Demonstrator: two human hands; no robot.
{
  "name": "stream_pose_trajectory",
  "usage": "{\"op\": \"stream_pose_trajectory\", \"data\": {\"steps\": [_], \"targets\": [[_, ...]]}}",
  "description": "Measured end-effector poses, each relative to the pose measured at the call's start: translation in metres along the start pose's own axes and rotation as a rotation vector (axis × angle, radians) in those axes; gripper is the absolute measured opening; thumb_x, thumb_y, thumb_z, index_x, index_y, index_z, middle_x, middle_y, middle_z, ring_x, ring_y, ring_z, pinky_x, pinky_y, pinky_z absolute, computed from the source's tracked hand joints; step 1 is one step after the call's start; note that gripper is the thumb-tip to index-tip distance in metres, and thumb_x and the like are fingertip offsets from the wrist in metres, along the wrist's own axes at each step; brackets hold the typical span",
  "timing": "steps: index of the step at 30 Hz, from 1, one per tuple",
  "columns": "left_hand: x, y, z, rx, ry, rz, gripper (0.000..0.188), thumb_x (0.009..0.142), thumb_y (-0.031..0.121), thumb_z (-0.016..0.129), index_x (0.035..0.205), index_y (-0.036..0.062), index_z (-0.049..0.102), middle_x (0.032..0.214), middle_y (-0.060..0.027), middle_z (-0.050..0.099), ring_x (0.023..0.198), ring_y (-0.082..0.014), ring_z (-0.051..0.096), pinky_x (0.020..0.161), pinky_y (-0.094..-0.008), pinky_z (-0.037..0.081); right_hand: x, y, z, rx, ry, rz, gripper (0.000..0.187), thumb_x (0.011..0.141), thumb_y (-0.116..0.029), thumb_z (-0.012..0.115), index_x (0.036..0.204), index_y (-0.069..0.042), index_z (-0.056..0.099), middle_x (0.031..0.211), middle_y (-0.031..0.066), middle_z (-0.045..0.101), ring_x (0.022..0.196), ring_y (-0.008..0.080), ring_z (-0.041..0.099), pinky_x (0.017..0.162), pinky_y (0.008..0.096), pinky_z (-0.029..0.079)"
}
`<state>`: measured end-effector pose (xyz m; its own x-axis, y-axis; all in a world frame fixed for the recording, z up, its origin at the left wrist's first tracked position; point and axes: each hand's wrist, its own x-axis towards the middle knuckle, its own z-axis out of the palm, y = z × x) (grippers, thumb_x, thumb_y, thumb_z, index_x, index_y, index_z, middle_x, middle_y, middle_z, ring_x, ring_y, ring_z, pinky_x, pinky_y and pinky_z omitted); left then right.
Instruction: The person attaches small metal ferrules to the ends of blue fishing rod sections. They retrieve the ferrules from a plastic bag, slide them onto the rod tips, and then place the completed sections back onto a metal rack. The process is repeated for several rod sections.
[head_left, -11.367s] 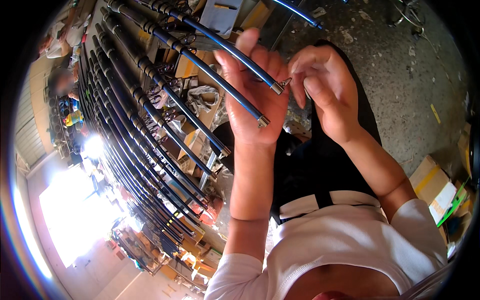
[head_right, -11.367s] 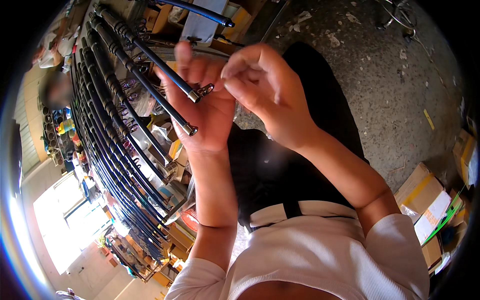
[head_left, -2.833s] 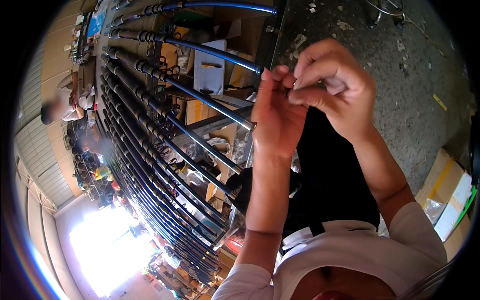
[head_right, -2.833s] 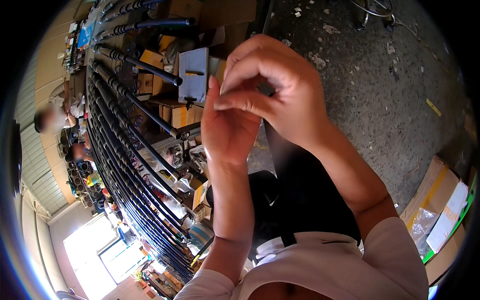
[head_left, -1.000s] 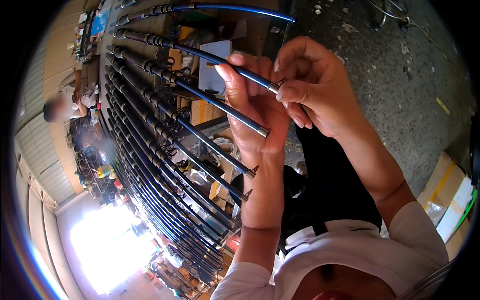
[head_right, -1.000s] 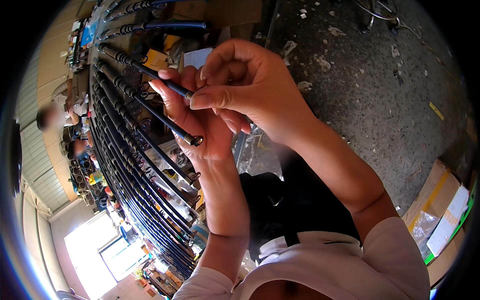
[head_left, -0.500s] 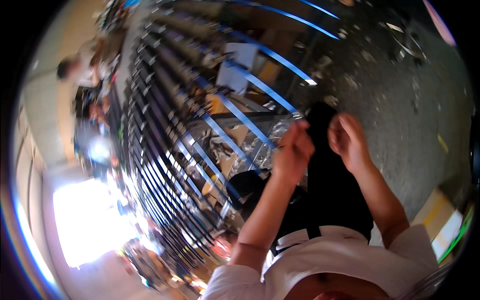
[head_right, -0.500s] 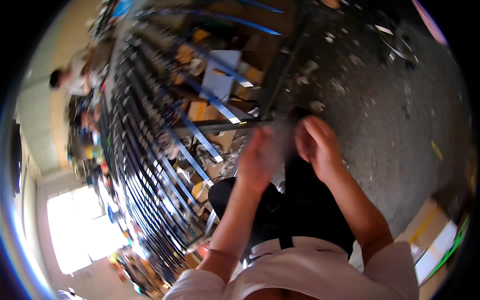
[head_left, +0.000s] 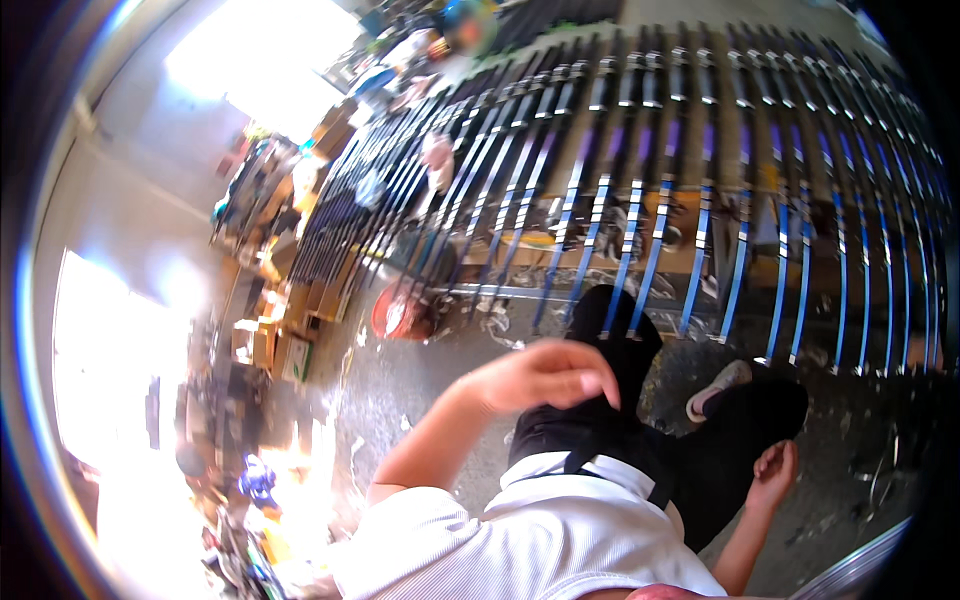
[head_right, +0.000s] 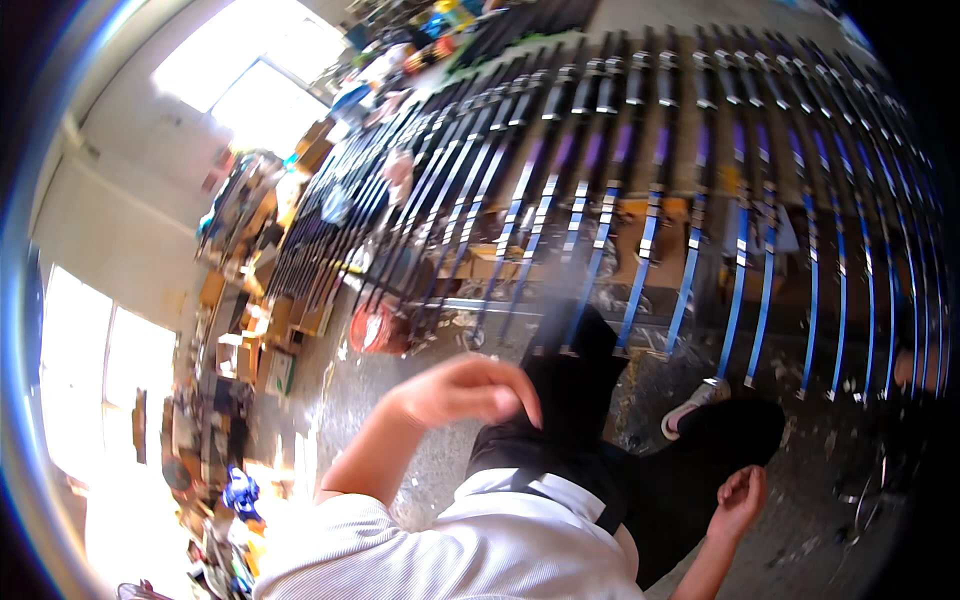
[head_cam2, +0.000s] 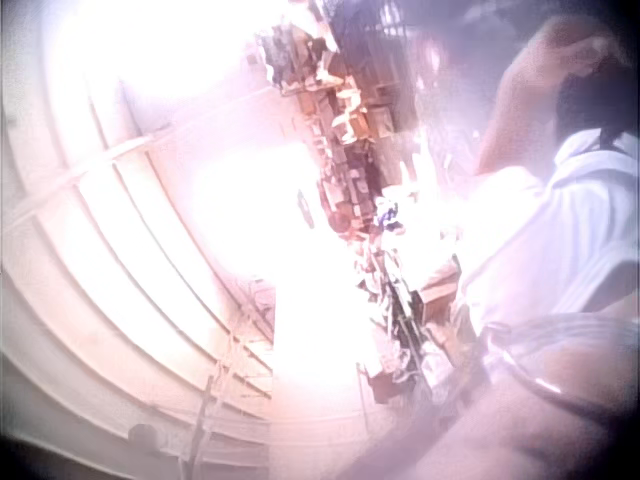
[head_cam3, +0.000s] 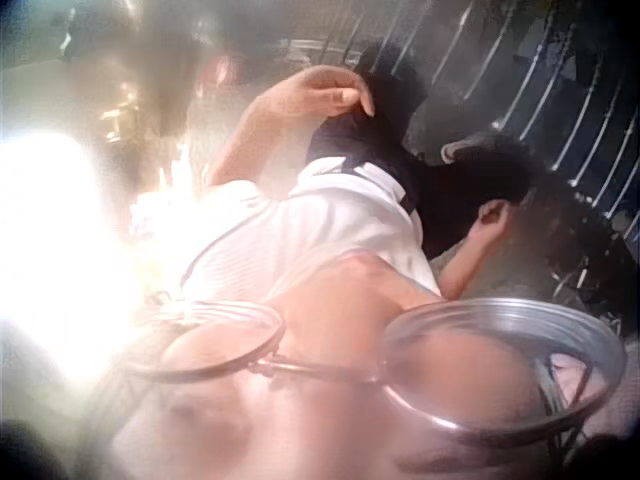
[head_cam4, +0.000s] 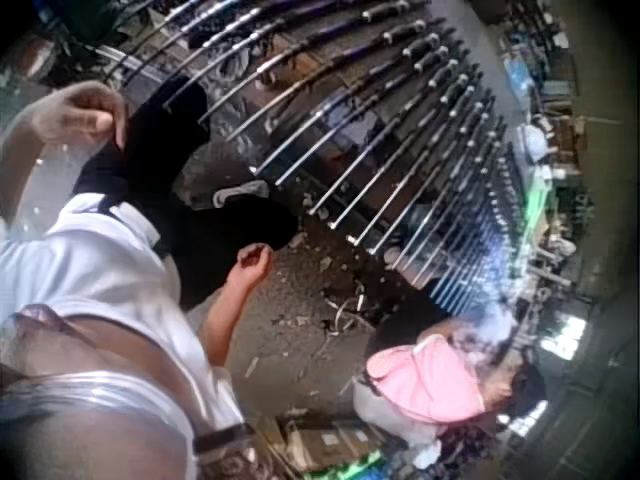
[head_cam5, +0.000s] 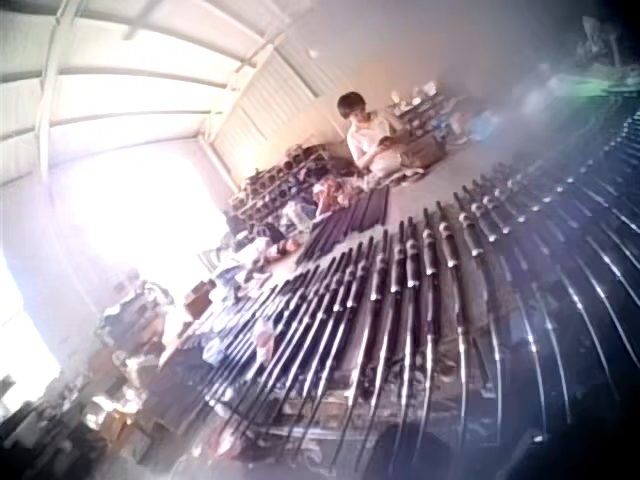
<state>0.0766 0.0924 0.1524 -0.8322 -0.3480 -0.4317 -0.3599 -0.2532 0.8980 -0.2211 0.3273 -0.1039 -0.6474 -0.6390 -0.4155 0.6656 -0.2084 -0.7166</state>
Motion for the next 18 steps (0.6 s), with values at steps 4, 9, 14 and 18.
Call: {"op": "stream_pose_trajectory", "data": {"steps": [4,9,14,18], "targets": [[-0.061,0.015,-0.059,0.083,0.835,0.293,0.031,0.091,0.028,0.057,0.104,0.0011,0.061,0.061,0.0085,0.039,0.05,-0.0011,0.034,0.045,-0.0184,0.025,-0.001,-0.005,0.017,-0.066,-0.005,-0.01,0.02,0.093,-0.027,0.049,0.082,-0.011,0.052,0.061,-0.0011,0.044,0.048,0.0061,0.04,0.04,0.0207,0.03],[-0.134,-0.002,-0.215,0.525,1.452,0.342,0.03,0.087,0.023,0.061,0.112,0.0063,0.059,0.058,0.0071,0.045,0.049,-0.0032,0.038,0.044,-0.0219,0.029,-0.009,0.004,0.03,-0.13,-0.017,0.016,0.018,0.092,-0.028,0.051,0.083,-0.012,0.053,0.062,-0.002,0.046,0.048,0.0063,0.041,0.039,0.0203,0.03],[-0.151,0.011,-0.316,1.083,1.713,-0.124,0.036,0.081,0.033,0.064,0.114,0.0189,0.057,0.071,-0.0085,0.063,0.07,-0.0269,0.062,0.06,-0.0394,0.046,-0.037,0.012,0.054,-0.363,0.089,0.055,0.022,0.091,-0.03,0.05,0.078,-0.013,0.049,0.059,-0.0016,0.044,0.045,0.007,0.041,0.039,0.0204,0.03],[-0.154,-0.004,-0.387,1.442,1.647,-0.338,0.041,0.079,0.036,0.067,0.116,0.0225,0.057,0.086,-0.0076,0.067,0.082,-0.0274,0.065,0.064,-0.0398,0.049,-0.055,0.03,0.067,-0.477,0.069,0.051,0.016,0.089,-0.027,0.054,0.083,-0.013,0.052,0.062,-0.0013,0.047,0.045,0.0084,0.042,0.037,0.022,0.03]]}}
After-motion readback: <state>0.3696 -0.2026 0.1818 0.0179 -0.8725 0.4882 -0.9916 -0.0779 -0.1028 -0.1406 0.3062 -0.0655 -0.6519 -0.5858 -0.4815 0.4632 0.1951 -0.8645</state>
